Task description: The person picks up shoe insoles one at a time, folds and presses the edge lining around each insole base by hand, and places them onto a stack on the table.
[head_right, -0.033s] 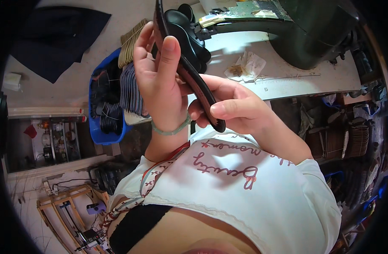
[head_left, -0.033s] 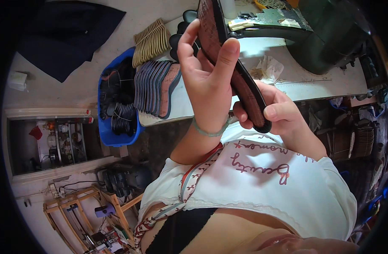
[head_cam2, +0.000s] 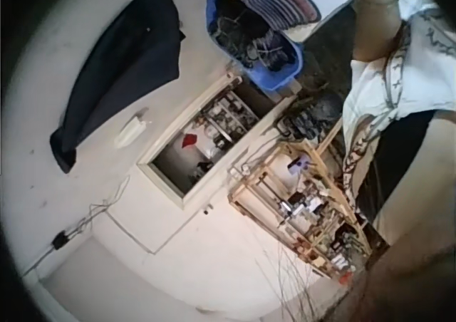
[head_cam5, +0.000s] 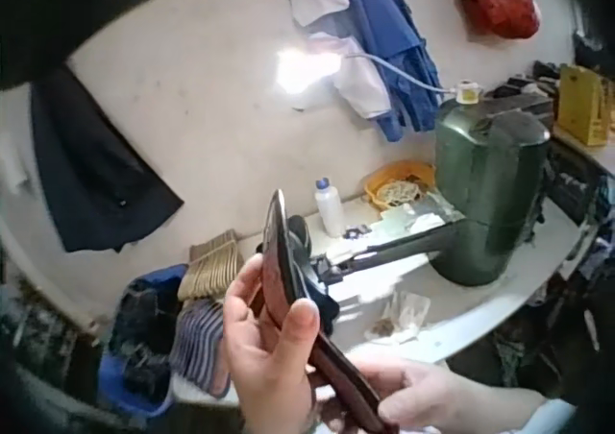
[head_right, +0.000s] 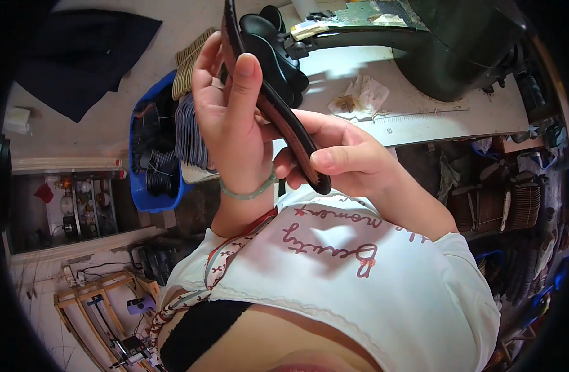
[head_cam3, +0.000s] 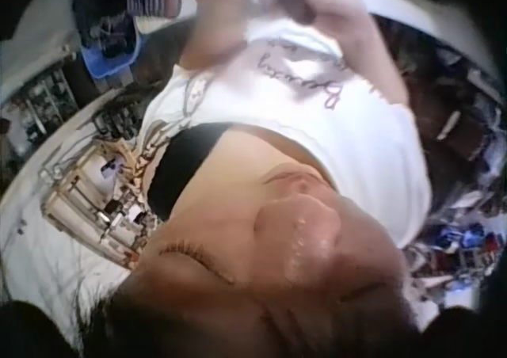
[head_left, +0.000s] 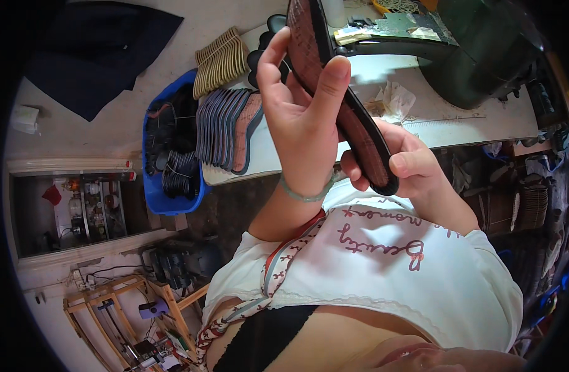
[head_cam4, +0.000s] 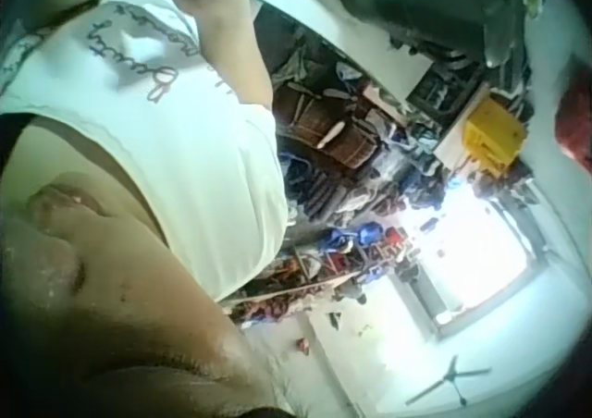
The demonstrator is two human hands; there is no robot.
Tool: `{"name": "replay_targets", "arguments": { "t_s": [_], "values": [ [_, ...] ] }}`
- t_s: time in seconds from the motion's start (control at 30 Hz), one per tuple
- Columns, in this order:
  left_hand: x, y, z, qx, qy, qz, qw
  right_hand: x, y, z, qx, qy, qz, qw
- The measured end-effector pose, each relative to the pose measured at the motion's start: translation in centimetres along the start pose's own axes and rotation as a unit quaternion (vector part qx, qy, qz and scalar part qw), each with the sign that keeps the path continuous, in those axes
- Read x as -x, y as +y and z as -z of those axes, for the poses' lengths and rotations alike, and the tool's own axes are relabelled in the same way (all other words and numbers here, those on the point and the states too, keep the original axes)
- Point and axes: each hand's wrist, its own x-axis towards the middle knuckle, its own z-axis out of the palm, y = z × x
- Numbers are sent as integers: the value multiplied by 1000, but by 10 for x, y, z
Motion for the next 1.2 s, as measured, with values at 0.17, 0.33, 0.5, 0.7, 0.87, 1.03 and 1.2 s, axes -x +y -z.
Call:
{"name": "replay_targets", "arguments": {
  "t_s": [0.17, 0.33, 0.5, 0.7, 0.87, 1.03, 1.2],
  "values": [
    [-7, 11, 0, -17, 4, -5, 1000, -1, -3, -3, -25, 23, 2, 999],
    [-18, 16, 11, 35, -46, 87, 994, -11, -3, -10, -22, 25, 17, 999],
    [-16, 6, 9, 91, -34, 128, 987, -12, 7, -5, -50, 71, 32, 996],
    [-7, -6, 15, 62, -34, 139, 988, -18, 9, -7, 25, 170, 81, 982],
    [-4, -13, 19, 88, -69, 156, 981, -17, 8, -7, 67, 209, 91, 971],
    [-5, -22, 20, 124, -46, 144, 981, -19, 6, -11, 103, 190, 91, 972],
    [-9, -28, 21, 100, -60, 106, 987, -21, 4, -10, 130, 208, 80, 966]
  ]
}}
